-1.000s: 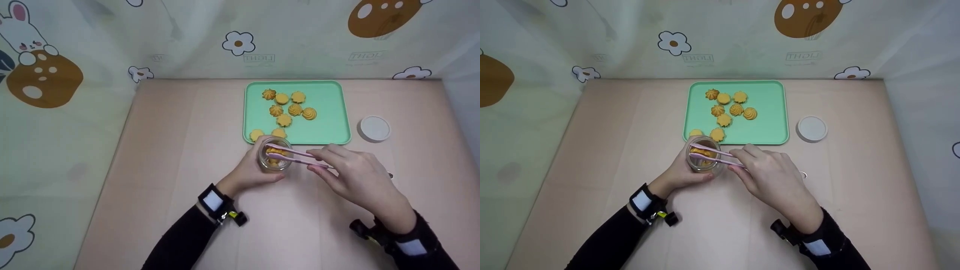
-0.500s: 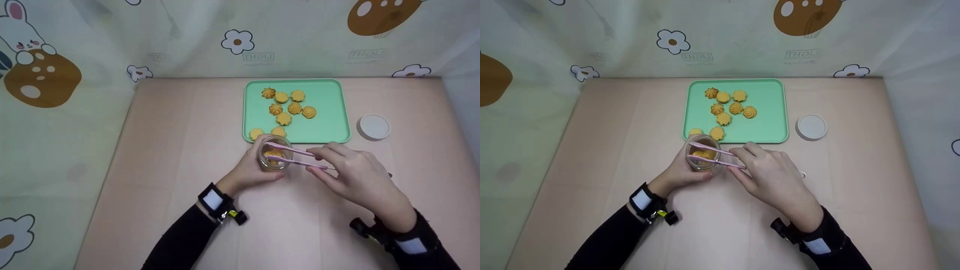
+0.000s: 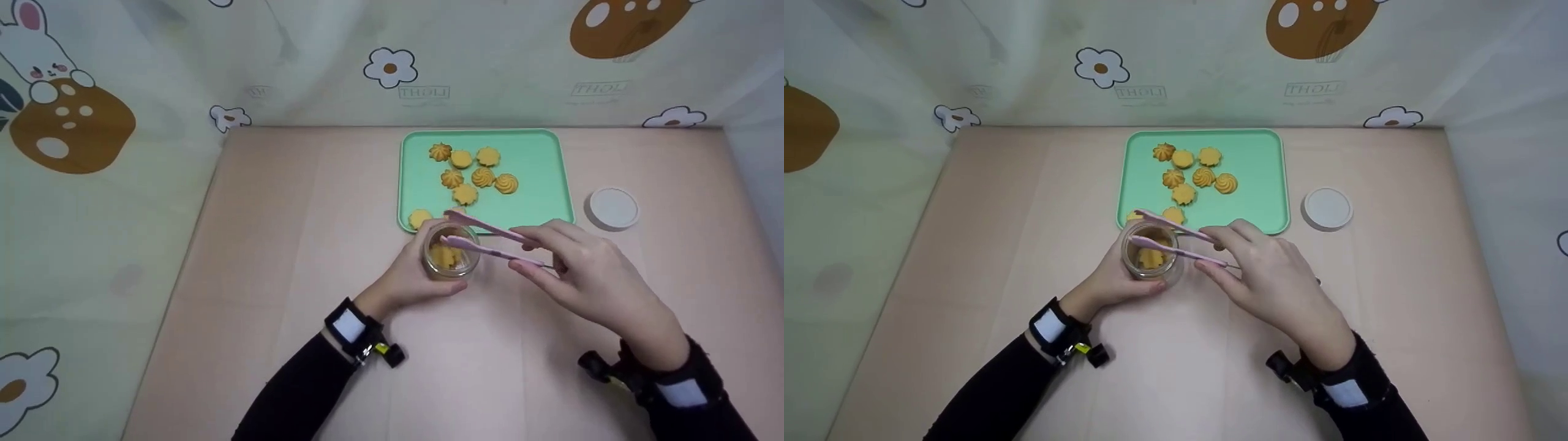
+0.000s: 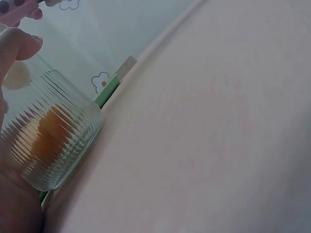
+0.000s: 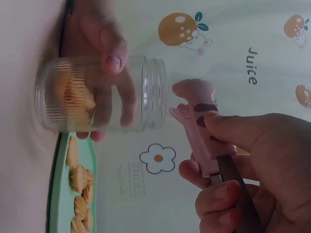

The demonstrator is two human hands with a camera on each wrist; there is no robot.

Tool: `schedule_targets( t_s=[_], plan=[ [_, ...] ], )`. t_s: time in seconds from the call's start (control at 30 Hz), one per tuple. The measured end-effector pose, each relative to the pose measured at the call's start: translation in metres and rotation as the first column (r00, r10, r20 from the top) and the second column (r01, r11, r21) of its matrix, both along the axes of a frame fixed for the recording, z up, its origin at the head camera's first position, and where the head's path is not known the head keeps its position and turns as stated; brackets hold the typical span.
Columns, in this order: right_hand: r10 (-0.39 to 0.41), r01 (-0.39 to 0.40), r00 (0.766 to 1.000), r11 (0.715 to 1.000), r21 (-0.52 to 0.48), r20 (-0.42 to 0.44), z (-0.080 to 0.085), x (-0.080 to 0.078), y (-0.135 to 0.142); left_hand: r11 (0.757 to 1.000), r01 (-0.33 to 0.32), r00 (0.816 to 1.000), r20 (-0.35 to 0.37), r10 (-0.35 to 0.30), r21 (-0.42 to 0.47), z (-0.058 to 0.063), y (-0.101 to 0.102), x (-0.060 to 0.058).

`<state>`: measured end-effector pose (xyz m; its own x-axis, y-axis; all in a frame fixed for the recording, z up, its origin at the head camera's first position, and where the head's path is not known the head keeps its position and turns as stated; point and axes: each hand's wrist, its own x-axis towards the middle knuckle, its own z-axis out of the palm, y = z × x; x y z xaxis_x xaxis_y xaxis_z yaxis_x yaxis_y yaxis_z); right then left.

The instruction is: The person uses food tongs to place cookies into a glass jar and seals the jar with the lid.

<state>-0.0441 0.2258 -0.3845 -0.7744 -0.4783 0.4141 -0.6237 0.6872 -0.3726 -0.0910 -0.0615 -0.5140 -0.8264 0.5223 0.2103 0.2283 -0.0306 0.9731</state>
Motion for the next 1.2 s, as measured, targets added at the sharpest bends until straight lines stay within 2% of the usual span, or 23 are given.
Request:
schedule_targets(
  t_s=[0.1, 0.27, 0.43, 0.57, 0.67, 0.8, 1.0, 1.2],
  plan=[
    [-0.031, 0.031, 0.998, 0.999, -0.008, 0.059, 0.000, -0.010, 0.012, 1.000, -0.006, 1.000, -0.001, 0.006, -0.005, 0.000, 0.000, 0.000],
    [-0.122, 0.109, 0.981, 0.990, 0.090, 0.153, 0.001, -0.038, 0.025, 1.000, -0.010, 1.000, -0.006, 0.010, 0.020, 0.000, -0.001, -0.002],
    [-0.167, 0.122, 0.942, 0.978, 0.167, 0.290, -0.002, -0.072, 0.024, 0.999, -0.010, 1.000, -0.011, 0.010, 0.031, -0.001, 0.000, -0.004],
    [-0.172, 0.092, 0.907, 0.971, 0.220, 0.384, -0.004, -0.090, 0.017, 1.000, -0.009, 1.000, -0.017, 0.010, 0.020, -0.001, 0.000, -0.003],
    [-0.179, 0.088, 0.894, 0.969, 0.230, 0.411, -0.004, -0.098, 0.011, 1.000, -0.005, 1.000, -0.020, 0.006, 0.017, 0.001, 0.000, -0.002],
    [-0.202, 0.122, 0.887, 0.970, 0.212, 0.416, -0.005, -0.103, 0.004, 1.000, 0.001, 1.000, -0.017, -0.001, 0.016, 0.002, 0.001, -0.002],
    [-0.212, 0.140, 0.880, 0.971, 0.195, 0.425, -0.017, -0.103, -0.002, 1.000, 0.002, 1.000, 0.004, -0.002, 0.012, 0.002, 0.002, -0.002],
    [-0.246, 0.168, 0.871, 0.963, 0.212, 0.425, -0.026, -0.105, -0.004, 1.000, 0.009, 1.000, -0.019, -0.008, 0.018, 0.001, 0.000, -0.003]
  ],
)
